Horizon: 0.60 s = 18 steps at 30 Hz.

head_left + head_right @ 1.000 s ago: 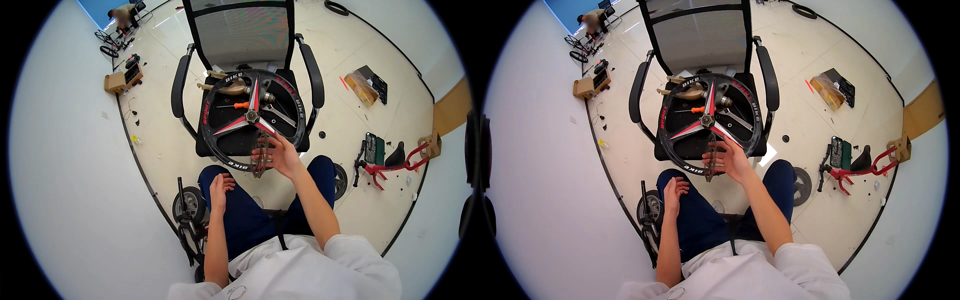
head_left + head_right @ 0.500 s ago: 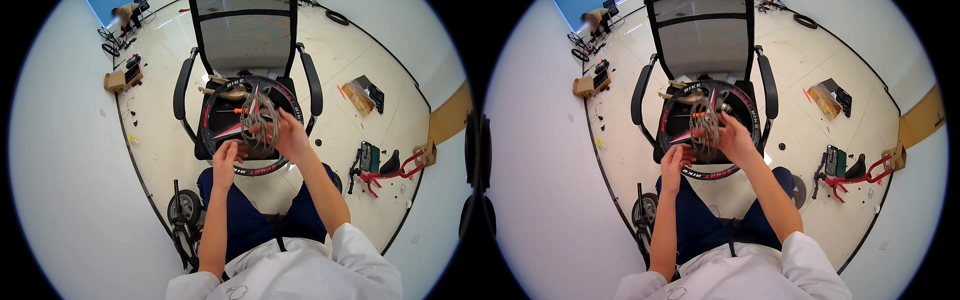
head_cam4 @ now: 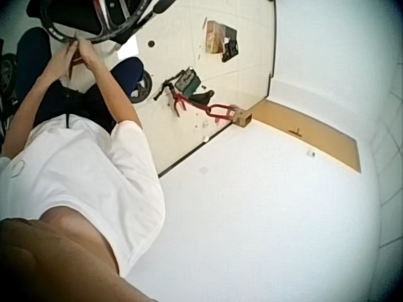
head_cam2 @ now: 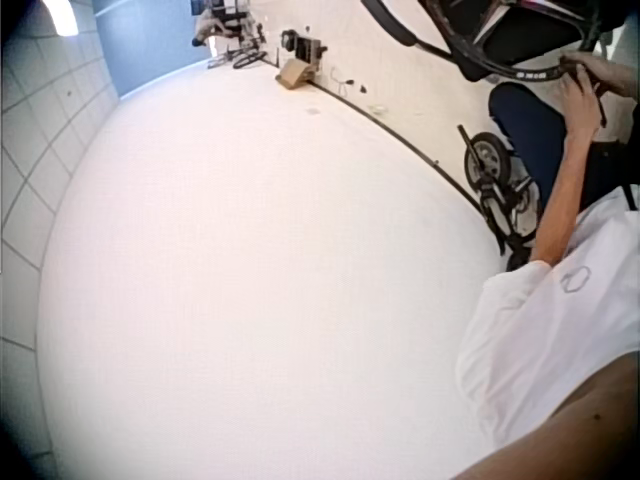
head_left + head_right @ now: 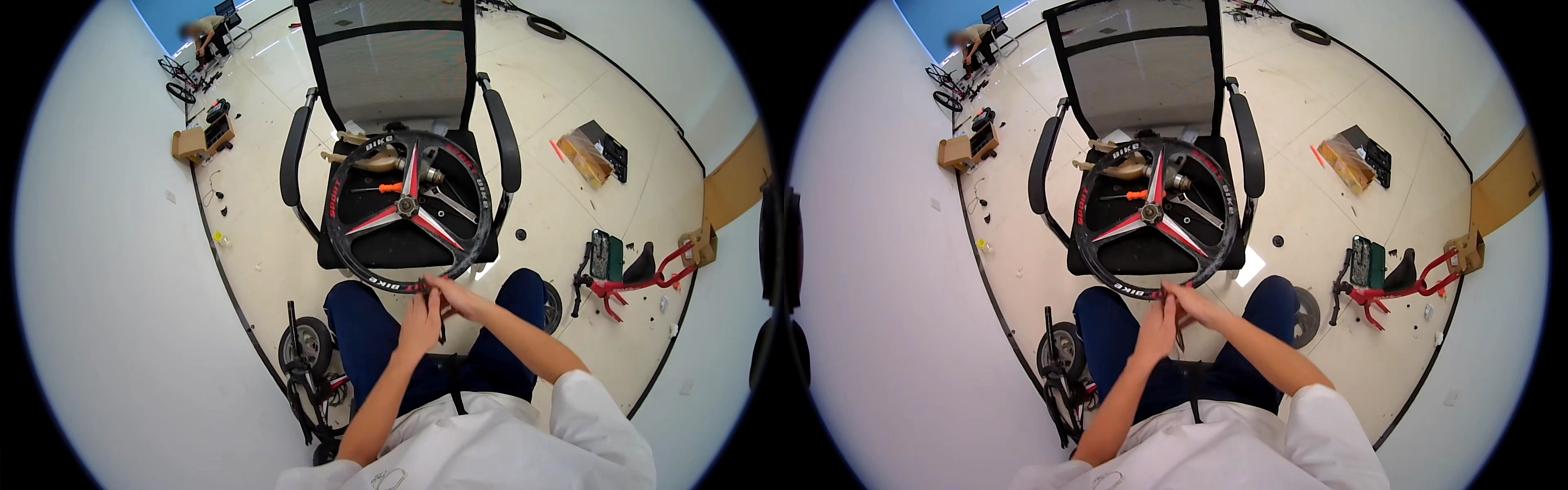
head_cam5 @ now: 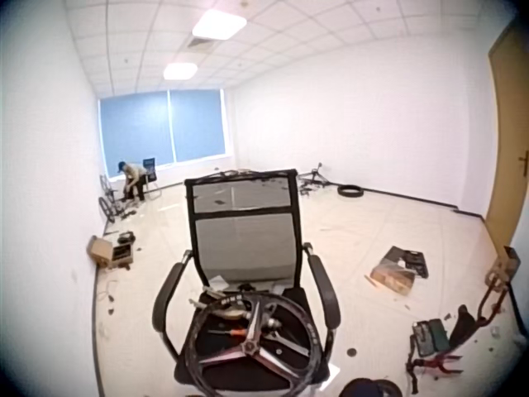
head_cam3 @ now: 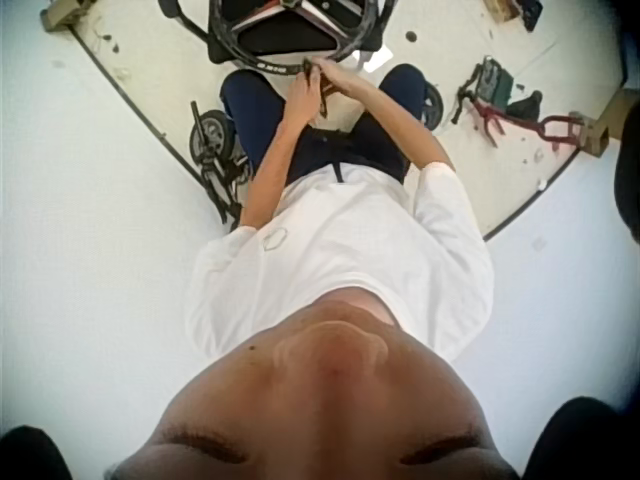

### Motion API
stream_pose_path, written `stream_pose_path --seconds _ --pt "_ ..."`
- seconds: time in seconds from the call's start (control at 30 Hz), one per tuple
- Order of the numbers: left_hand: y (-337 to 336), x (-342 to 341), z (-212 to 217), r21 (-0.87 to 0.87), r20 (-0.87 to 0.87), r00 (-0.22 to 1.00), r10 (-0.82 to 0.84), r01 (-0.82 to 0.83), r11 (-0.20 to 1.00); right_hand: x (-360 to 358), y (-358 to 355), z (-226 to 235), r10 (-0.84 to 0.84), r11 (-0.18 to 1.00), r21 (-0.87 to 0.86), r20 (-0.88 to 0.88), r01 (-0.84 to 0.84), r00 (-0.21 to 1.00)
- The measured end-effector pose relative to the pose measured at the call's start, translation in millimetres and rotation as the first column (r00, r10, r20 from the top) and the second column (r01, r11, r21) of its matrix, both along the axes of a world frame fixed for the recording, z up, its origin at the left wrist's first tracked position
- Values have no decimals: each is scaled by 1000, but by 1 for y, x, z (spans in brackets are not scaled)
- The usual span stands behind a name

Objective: The person assembles a bicycle wheel by hand, installing a bearing into the hub, tightening it with a wrench, and attaching a brake disc. The person then secures the disc with a bolt and tightens it with a wrench.

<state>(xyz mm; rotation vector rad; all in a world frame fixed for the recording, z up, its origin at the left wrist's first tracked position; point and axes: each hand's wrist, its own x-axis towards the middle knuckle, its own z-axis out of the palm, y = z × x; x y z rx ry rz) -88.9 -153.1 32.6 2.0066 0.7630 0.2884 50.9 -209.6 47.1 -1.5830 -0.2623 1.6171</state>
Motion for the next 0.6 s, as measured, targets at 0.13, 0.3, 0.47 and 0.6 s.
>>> stream_pose_path --seconds 0.13,0.3,0.47,0.6 --pt "42 31 94 51 117 992 -54 49 998 16 28 79 -134 952 282 24 122 991" --pt "51 46 198 94 703 702 -116 71 993 42 28 167 -303 495 869 172 1 937" --pt "34 46 168 -175 759 648 63 111 978 23 6 177 -557 504 819 551 -273 622" --pt "15 34 119 -428 636 746 197 129 894 7 -20 113 -479 673 731 551 -118 684"
